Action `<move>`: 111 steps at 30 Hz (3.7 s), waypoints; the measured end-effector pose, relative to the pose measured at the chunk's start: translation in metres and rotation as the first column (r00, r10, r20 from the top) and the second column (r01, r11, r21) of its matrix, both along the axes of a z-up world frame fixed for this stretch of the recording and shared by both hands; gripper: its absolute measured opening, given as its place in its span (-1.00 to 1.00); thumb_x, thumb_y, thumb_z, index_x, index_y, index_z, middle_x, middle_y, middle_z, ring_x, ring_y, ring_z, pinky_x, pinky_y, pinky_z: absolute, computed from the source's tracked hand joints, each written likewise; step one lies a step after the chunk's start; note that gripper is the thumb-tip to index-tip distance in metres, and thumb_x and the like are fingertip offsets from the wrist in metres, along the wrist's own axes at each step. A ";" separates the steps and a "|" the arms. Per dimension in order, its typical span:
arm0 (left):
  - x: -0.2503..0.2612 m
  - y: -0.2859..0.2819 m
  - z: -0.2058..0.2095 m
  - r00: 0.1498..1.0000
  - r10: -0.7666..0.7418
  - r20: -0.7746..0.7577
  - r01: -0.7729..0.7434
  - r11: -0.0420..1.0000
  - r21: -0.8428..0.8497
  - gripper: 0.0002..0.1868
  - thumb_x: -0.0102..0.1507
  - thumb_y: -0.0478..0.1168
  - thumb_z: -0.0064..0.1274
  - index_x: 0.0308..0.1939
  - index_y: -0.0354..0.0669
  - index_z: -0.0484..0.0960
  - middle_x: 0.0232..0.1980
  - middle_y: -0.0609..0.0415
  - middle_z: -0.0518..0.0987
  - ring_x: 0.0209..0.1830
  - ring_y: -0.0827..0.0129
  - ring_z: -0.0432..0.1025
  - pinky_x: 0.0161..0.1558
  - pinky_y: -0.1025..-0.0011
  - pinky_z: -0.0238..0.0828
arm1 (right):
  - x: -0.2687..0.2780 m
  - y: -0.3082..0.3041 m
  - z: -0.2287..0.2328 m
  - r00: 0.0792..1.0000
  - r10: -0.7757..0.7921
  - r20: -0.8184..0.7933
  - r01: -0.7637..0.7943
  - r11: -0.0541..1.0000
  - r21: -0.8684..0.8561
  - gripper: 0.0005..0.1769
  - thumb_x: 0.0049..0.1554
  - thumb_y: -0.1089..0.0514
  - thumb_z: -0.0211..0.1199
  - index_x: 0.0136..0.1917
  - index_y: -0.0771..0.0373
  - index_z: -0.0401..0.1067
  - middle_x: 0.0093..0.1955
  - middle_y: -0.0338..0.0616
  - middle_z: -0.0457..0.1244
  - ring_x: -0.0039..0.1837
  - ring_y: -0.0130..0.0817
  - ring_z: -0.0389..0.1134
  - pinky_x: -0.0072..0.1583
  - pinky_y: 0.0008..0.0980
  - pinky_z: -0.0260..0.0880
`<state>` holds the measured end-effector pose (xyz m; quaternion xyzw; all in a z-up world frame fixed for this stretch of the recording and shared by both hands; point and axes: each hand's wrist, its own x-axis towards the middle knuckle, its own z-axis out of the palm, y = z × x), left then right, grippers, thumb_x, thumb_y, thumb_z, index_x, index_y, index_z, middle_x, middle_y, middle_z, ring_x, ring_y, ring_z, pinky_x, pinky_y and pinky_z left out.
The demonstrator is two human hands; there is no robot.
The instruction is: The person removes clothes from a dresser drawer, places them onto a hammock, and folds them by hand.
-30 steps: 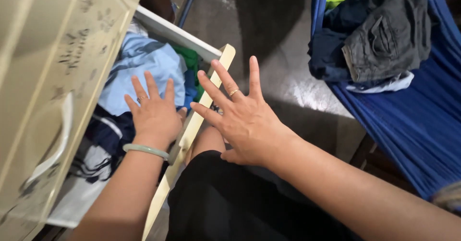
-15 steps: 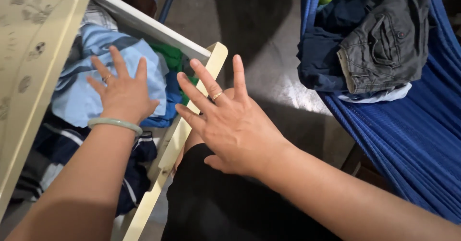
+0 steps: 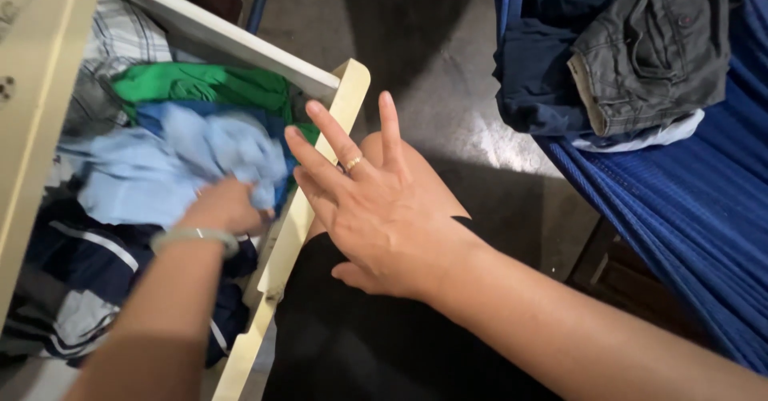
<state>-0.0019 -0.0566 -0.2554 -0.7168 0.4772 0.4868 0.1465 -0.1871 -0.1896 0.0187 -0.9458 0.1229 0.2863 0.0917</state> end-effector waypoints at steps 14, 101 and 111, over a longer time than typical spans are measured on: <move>0.020 -0.047 0.060 0.942 0.189 0.277 0.006 0.815 -0.579 -0.21 0.15 0.06 0.29 0.39 -0.19 0.45 0.59 -0.27 0.11 0.53 -0.22 0.05 0.33 -0.19 0.17 | 0.025 0.024 -0.016 0.995 -0.040 0.095 0.038 0.999 0.025 0.15 -0.25 -0.35 0.44 0.50 0.18 0.25 0.67 0.07 -0.16 0.68 0.16 -0.42 0.40 0.63 -0.40; 0.026 0.104 0.345 -0.349 0.755 -0.555 -0.691 0.192 0.697 -0.15 -0.02 -0.11 0.36 0.32 -0.34 0.48 0.17 -0.22 0.67 0.11 0.10 0.60 0.17 0.15 0.54 | -0.089 0.078 0.088 0.238 -0.542 -0.806 0.088 -0.814 0.574 0.19 0.01 -0.43 0.25 0.66 0.22 -0.06 0.63 0.09 0.04 0.58 -0.02 0.09 0.47 0.01 0.14; 0.035 0.079 0.353 0.037 0.786 -0.618 -0.762 0.422 0.491 -0.15 -0.02 0.01 0.32 0.35 -0.12 0.50 0.22 -0.02 0.66 0.21 0.20 0.55 0.15 0.14 0.51 | -0.078 0.113 0.096 0.146 -0.551 -0.822 0.168 -0.805 0.569 -0.17 -0.01 0.04 0.41 0.45 0.40 0.28 0.33 0.11 0.34 0.30 -0.09 0.40 0.38 -0.06 0.38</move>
